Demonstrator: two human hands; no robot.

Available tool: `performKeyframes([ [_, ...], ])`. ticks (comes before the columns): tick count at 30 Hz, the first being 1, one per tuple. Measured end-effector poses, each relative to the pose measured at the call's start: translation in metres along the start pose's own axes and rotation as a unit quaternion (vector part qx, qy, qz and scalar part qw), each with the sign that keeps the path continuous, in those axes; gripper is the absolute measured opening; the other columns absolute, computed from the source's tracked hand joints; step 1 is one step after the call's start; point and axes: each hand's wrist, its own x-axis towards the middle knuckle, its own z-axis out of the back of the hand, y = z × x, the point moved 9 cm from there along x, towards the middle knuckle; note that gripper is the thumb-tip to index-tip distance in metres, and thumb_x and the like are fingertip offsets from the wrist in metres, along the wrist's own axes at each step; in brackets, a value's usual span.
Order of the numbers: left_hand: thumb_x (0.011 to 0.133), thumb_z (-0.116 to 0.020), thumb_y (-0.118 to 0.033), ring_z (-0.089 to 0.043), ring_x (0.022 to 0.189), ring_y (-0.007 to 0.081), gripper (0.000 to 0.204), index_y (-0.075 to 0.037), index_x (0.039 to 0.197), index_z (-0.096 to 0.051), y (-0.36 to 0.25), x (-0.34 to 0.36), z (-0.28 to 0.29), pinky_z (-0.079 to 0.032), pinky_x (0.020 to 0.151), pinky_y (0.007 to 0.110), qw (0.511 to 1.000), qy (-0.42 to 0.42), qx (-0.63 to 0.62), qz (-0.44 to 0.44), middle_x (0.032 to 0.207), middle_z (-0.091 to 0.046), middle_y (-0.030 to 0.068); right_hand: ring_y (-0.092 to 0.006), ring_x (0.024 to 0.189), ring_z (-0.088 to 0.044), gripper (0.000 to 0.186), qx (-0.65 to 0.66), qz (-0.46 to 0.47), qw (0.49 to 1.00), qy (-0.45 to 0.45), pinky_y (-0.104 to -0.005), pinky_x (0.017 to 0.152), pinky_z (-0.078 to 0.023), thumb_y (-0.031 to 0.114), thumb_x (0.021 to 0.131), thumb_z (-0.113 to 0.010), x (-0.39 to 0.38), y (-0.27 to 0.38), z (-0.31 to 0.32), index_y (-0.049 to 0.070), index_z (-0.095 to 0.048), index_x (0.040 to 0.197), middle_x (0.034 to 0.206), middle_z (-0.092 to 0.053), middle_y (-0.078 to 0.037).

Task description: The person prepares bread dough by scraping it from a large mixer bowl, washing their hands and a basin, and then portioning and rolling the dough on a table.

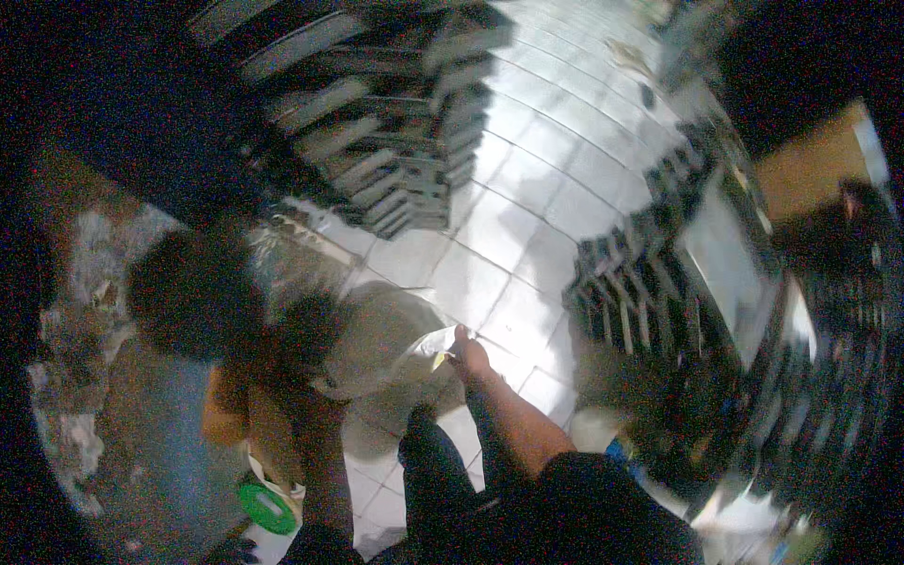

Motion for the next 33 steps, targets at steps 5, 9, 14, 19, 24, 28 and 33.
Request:
performKeyframes([
  [5,0.095,-0.055,-0.024,-0.059,0.113,0.0338,0.036,-0.003,0.124,-0.058,0.058,-0.002,-0.021,-0.051,0.093,0.049,0.987,0.104,0.076,0.101,0.121,-0.06,0.0183,-0.0202,0.064,-0.053,0.049,-0.086,0.012,0.986,-0.142,-0.0338,0.054,-0.044,0.054,0.095,-0.056,-0.061,-0.055,0.075,0.005,-0.062,0.098,0.076,-0.056,-0.007],
  [9,0.095,-0.055,-0.024,-0.059,0.113,0.0336,0.036,-0.003,0.124,-0.058,0.08,-0.004,-0.03,-0.051,0.093,0.05,0.962,0.167,0.158,0.147,0.122,-0.06,0.0182,-0.0221,0.091,-0.055,0.053,0.0,-0.016,0.96,-0.279,-0.0454,0.067,-0.048,0.053,0.095,-0.056,-0.128,-0.119,0.111,0.004,-0.06,0.114,0.113,-0.058,-0.011],
  [14,0.095,-0.054,-0.024,-0.059,0.114,0.0333,0.036,-0.002,0.124,-0.058,0.082,-0.015,-0.028,-0.051,0.093,0.05,0.932,0.208,0.254,0.153,0.123,-0.06,0.0182,-0.023,0.078,-0.059,0.06,0.064,-0.025,0.962,-0.266,-0.0417,0.064,-0.048,0.057,0.094,-0.053,-0.218,-0.203,0.106,-0.002,-0.065,0.102,0.098,-0.064,-0.015],
  [19,0.095,-0.054,-0.024,-0.059,0.114,0.033,0.036,-0.002,0.124,-0.058,0.073,-0.022,-0.051,-0.052,0.093,0.051,0.902,0.25,0.321,0.142,0.123,-0.06,0.0181,-0.0213,0.076,-0.056,0.062,0.085,-0.02,0.953,-0.291,-0.0386,0.064,-0.046,0.056,0.093,-0.057,-0.256,-0.252,0.112,-0.005,-0.068,0.1,0.087,-0.064,-0.013],
  [24,0.095,-0.053,-0.024,-0.059,0.115,0.0327,0.037,-0.002,0.124,-0.058,0.09,-0.048,-0.049,-0.052,0.093,0.052,0.874,0.28,0.368,0.149,0.124,-0.059,0.0181,-0.024,0.086,-0.056,0.064,0.184,-0.017,0.932,-0.313,-0.0389,0.073,-0.047,0.055,0.092,-0.059,-0.297,-0.267,0.136,-0.007,-0.063,0.108,0.103,-0.063,-0.016],
  [28,0.095,-0.053,-0.025,-0.059,0.115,0.0324,0.037,-0.002,0.124,-0.058,0.134,-0.094,-0.044,-0.052,0.093,0.052,0.848,0.31,0.4,0.158,0.125,-0.059,0.0181,-0.0233,0.094,-0.054,0.068,0.266,0.016,0.904,-0.336,-0.0384,0.076,-0.046,0.056,0.091,-0.06,-0.342,-0.277,0.185,-0.008,-0.057,0.114,0.116,-0.058,-0.017],
  [33,0.095,-0.052,-0.025,-0.058,0.116,0.0321,0.037,-0.002,0.124,-0.058,0.214,-0.182,-0.034,-0.052,0.093,0.053,0.808,0.353,0.441,0.17,0.125,-0.059,0.018,-0.0202,0.085,-0.05,0.064,0.284,0.043,0.893,-0.345,-0.0382,0.071,-0.046,0.056,0.092,-0.058,-0.409,-0.308,0.272,-0.006,-0.059,0.109,0.103,-0.057,-0.012],
])
